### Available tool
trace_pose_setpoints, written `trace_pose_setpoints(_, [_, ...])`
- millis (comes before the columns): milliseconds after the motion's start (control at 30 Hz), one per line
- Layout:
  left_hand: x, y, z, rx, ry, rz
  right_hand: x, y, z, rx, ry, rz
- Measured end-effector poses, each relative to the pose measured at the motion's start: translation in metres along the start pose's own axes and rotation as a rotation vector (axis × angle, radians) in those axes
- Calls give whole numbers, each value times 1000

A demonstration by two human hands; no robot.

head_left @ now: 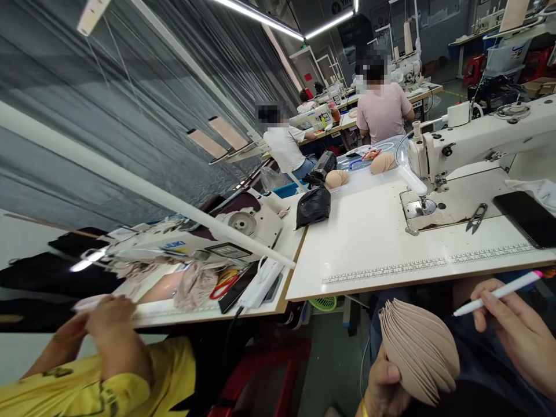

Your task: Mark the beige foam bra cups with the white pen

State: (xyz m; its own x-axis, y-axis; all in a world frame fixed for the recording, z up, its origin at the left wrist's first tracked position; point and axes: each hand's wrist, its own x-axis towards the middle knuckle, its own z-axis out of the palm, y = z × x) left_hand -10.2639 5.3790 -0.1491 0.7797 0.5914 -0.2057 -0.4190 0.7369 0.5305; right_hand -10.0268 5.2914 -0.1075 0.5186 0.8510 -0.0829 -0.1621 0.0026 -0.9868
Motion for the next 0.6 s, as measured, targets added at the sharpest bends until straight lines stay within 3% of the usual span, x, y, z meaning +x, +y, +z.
trace_pose_setpoints(167, [-1,-4,-3,-64,-25,50,-3,-6,11,75,-73,125])
trace_pose_setpoints(333, [-3,4,8,-32,-9,-13,-7,-11,14,133,-126,193])
trace_pose_setpoints(600, [0,-1,5,-29,-19,12,-9,-24,21,211,-120,242])
